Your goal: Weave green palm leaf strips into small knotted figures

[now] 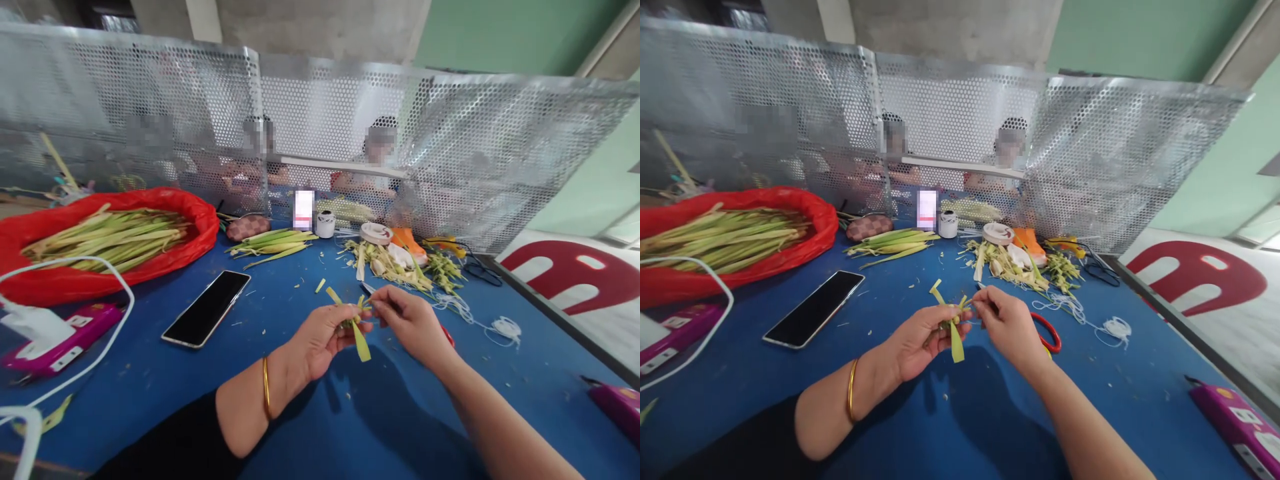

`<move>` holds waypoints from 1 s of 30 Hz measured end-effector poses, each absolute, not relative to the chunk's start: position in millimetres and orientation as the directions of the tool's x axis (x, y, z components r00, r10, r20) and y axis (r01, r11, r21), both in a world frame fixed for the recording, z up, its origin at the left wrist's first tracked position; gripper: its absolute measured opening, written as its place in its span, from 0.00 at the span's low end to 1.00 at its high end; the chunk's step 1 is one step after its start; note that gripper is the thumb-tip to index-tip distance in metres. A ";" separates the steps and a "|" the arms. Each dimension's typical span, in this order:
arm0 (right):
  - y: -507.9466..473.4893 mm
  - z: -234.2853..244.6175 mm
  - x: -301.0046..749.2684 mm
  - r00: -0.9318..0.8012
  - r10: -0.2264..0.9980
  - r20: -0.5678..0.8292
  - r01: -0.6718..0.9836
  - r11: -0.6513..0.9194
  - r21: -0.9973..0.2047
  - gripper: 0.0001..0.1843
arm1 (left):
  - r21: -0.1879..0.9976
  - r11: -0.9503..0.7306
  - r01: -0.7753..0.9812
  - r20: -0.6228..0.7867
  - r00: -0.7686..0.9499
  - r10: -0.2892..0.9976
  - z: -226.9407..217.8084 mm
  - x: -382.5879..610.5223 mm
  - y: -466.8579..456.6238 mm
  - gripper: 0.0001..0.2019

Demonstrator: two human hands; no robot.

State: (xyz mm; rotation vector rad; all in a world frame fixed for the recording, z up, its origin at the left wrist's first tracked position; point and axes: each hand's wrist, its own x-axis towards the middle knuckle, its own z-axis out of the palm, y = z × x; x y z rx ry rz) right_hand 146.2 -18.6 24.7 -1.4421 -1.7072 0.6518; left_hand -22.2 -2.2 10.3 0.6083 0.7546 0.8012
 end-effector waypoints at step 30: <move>-18.5 20.3 124.5 0.038 0.999 0.025 -0.013 0.026 -1.000 0.10 | 0.764 0.543 -0.350 -0.290 0.565 0.772 7.9 -25.8 2.6 0.08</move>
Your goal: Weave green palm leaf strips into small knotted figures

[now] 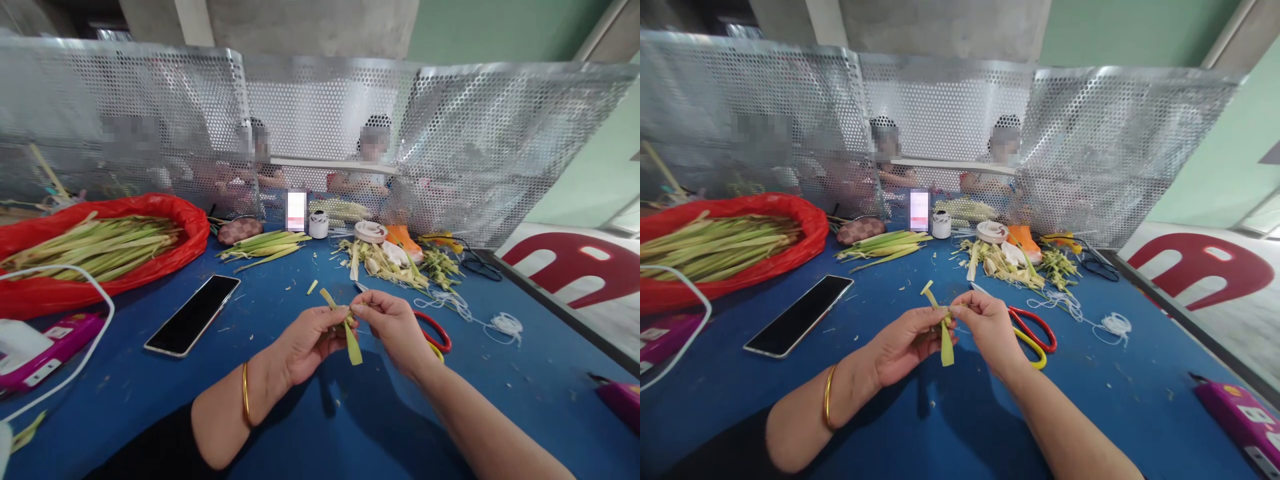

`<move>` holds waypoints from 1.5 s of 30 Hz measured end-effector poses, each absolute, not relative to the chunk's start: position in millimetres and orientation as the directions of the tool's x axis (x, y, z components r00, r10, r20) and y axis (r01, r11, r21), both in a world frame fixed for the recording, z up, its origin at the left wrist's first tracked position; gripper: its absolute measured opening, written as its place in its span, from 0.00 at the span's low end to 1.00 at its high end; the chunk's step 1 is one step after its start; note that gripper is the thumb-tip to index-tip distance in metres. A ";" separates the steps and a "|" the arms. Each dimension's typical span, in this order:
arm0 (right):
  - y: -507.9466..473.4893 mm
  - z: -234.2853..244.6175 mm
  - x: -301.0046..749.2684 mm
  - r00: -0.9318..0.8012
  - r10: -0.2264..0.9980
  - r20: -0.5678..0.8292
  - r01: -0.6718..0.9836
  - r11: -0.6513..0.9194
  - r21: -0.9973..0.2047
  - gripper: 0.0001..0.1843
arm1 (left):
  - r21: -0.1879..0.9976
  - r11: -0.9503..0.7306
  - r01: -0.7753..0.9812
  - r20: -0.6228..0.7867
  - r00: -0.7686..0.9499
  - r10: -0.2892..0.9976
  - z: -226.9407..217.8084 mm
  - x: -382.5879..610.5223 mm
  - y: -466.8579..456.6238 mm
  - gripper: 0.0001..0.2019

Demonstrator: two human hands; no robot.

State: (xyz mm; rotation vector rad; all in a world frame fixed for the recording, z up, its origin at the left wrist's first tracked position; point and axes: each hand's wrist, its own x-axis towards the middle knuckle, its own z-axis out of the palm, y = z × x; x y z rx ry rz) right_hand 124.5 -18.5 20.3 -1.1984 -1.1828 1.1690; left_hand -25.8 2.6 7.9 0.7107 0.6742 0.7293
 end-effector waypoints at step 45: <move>0.0 9.2 149.5 0.065 0.991 0.121 0.367 0.088 -0.926 0.13 | 0.889 0.442 -0.119 -0.324 0.518 0.792 24.1 -30.9 1.4 0.11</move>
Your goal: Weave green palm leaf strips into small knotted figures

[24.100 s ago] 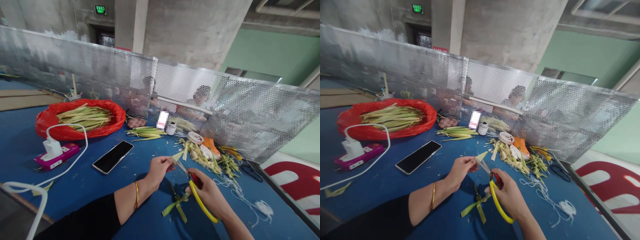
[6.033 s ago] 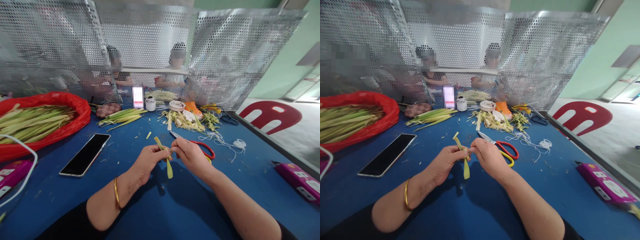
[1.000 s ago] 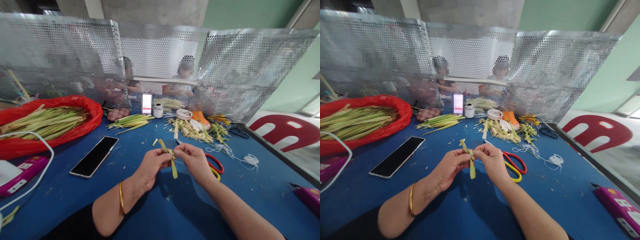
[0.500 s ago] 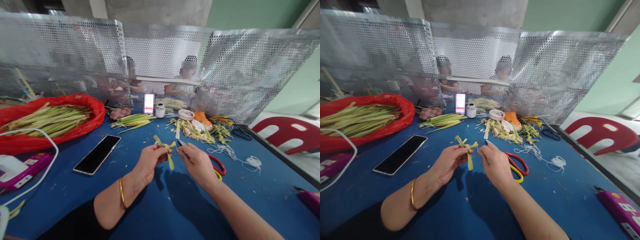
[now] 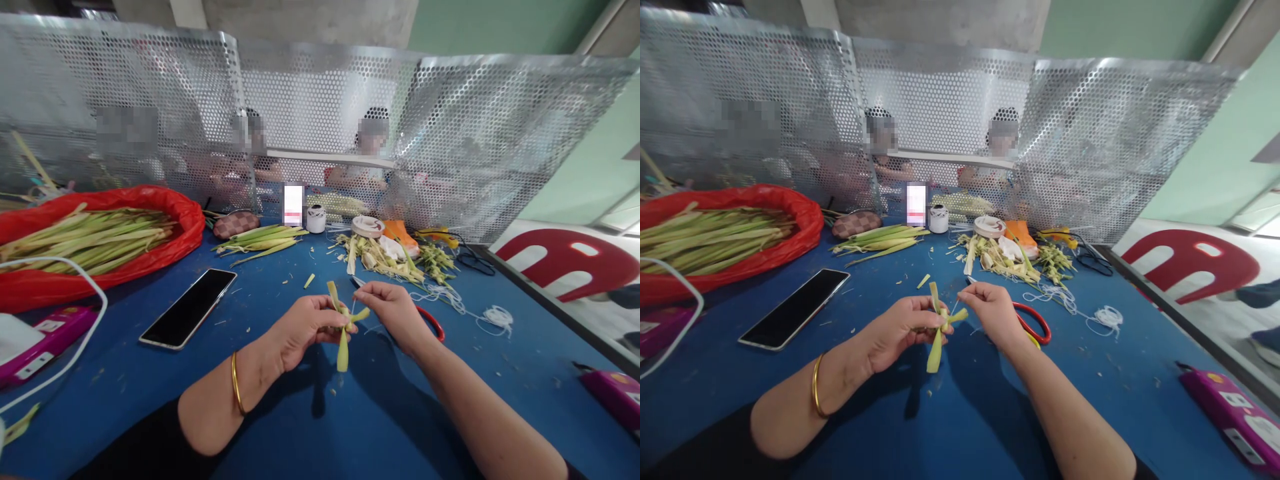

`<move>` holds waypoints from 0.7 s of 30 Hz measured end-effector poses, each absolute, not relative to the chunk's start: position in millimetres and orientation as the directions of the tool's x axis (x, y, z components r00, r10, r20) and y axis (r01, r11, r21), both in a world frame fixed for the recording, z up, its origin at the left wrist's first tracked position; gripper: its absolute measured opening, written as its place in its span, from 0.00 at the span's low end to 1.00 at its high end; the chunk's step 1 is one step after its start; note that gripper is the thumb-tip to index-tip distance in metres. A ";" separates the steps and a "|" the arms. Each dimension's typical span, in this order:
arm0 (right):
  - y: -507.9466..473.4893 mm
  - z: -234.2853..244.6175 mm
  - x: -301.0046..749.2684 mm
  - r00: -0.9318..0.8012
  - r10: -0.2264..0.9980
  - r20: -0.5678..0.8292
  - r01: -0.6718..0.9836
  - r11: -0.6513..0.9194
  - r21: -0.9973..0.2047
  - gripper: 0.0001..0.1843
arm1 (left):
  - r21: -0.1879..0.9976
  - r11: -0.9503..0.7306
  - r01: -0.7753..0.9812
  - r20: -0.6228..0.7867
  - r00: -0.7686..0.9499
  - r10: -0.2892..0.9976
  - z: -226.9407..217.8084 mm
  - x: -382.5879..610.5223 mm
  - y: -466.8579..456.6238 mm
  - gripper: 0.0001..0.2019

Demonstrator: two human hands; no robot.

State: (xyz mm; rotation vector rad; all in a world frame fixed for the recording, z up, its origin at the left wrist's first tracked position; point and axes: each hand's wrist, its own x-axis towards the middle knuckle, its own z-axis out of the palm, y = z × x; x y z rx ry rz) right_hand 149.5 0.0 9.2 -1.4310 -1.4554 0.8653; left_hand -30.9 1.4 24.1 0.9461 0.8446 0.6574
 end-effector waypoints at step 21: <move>-20.2 11.4 138.1 -0.320 0.817 0.481 0.849 0.472 -0.237 0.12 | 0.925 0.368 -0.094 -0.308 0.382 0.871 25.5 -28.8 3.6 0.08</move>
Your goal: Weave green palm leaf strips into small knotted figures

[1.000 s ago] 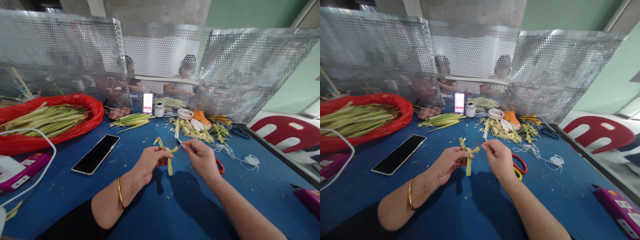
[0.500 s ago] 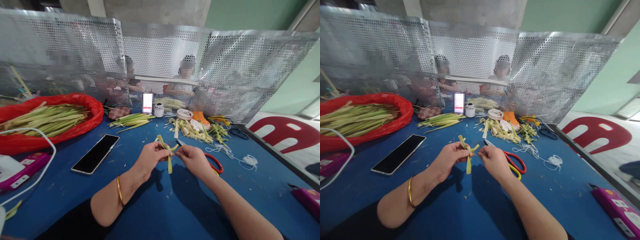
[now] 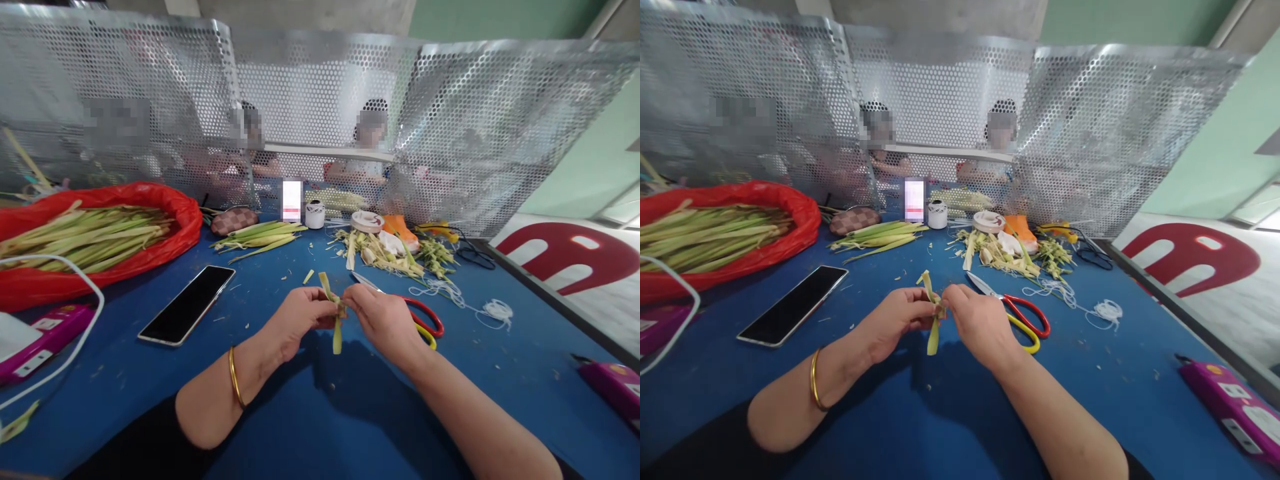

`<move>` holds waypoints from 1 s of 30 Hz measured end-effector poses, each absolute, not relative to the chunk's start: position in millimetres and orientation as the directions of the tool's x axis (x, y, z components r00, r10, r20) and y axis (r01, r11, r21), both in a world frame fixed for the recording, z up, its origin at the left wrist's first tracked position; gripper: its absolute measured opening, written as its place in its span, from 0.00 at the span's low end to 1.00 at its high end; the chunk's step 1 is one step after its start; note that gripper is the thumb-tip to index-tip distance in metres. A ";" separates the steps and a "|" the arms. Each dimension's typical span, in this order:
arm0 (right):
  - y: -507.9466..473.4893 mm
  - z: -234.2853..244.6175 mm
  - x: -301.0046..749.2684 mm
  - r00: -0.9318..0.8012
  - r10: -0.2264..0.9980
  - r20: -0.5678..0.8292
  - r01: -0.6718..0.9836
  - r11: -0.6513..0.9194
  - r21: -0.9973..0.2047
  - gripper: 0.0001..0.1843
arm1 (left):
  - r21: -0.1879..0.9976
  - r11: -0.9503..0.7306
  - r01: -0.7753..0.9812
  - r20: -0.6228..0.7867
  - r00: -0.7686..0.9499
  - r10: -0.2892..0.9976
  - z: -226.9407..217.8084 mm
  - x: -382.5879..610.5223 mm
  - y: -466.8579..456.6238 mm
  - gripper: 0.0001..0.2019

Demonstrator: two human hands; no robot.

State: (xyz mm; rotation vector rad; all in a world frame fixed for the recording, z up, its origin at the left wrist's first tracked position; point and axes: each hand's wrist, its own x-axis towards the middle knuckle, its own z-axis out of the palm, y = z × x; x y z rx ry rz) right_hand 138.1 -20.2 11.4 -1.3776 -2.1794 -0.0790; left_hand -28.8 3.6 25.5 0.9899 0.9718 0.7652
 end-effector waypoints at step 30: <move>-27.3 31.0 144.8 -0.329 0.767 0.551 0.612 0.617 -0.495 0.10 | 0.797 0.559 -0.229 -0.451 0.392 0.802 15.9 -28.4 7.3 0.05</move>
